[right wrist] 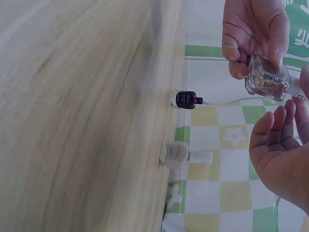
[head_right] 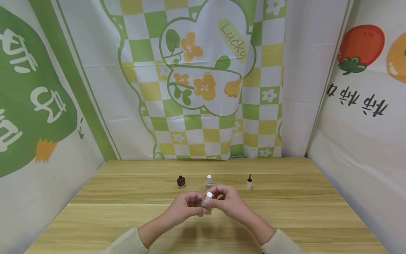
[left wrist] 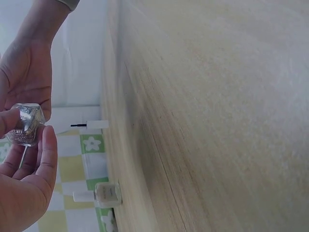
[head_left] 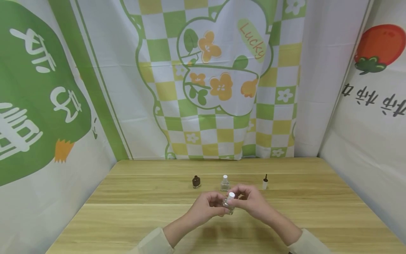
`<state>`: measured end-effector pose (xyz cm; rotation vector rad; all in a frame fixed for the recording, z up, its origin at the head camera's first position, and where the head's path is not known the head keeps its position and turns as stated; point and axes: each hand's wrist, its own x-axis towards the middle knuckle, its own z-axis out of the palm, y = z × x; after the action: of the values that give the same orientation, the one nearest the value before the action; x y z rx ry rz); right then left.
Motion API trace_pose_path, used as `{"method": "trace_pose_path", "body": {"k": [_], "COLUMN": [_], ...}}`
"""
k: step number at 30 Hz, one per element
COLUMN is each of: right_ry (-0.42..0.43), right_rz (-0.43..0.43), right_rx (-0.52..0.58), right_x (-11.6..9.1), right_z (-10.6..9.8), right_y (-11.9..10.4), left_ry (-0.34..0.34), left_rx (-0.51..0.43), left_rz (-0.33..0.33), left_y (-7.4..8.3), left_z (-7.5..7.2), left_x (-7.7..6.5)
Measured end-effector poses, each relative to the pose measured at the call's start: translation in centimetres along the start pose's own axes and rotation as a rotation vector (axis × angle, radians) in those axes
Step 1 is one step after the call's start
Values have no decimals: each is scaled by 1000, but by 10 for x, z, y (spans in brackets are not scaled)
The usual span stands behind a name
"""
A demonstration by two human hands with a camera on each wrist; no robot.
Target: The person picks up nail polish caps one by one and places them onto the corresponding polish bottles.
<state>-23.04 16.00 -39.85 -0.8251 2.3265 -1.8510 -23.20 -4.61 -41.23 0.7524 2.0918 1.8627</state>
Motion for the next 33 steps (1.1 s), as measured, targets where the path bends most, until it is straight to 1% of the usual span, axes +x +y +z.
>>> {"method": "trace_pose_path", "body": {"k": [3, 5, 8, 13, 17, 22, 26, 30, 33], "right_ry": [13, 21, 39, 41, 17, -61, -109, -118, -100], "right_rz": [5, 0, 16, 33, 19, -51, -99, -106, -89], "right_rx": [-8, -18, -29, -38, -43, -41, -23, -28, -45], "right_x": [0, 0, 0, 0, 0, 1, 2, 2, 2], "right_z": [2, 4, 5, 6, 2, -8, -10, -11, -10], "right_y": [-1, -2, -1, 1, 1, 1, 1, 0, 0], "left_ry": [0, -7, -22, -26, -23, -21, -16, -12, -9], "left_rx": [8, 12, 13, 3, 9, 14, 1, -12, -11], "left_rz": [0, 0, 4, 8, -3, -10, -10, -7, -5], "left_y": [0, 0, -1, -3, -2, 0, 1, 1, 0], "left_z": [0, 0, -1, -1, -2, -3, -2, -1, 0], "left_x": [0, -1, -1, -1, 0, 0, 0, 0, 1]}}
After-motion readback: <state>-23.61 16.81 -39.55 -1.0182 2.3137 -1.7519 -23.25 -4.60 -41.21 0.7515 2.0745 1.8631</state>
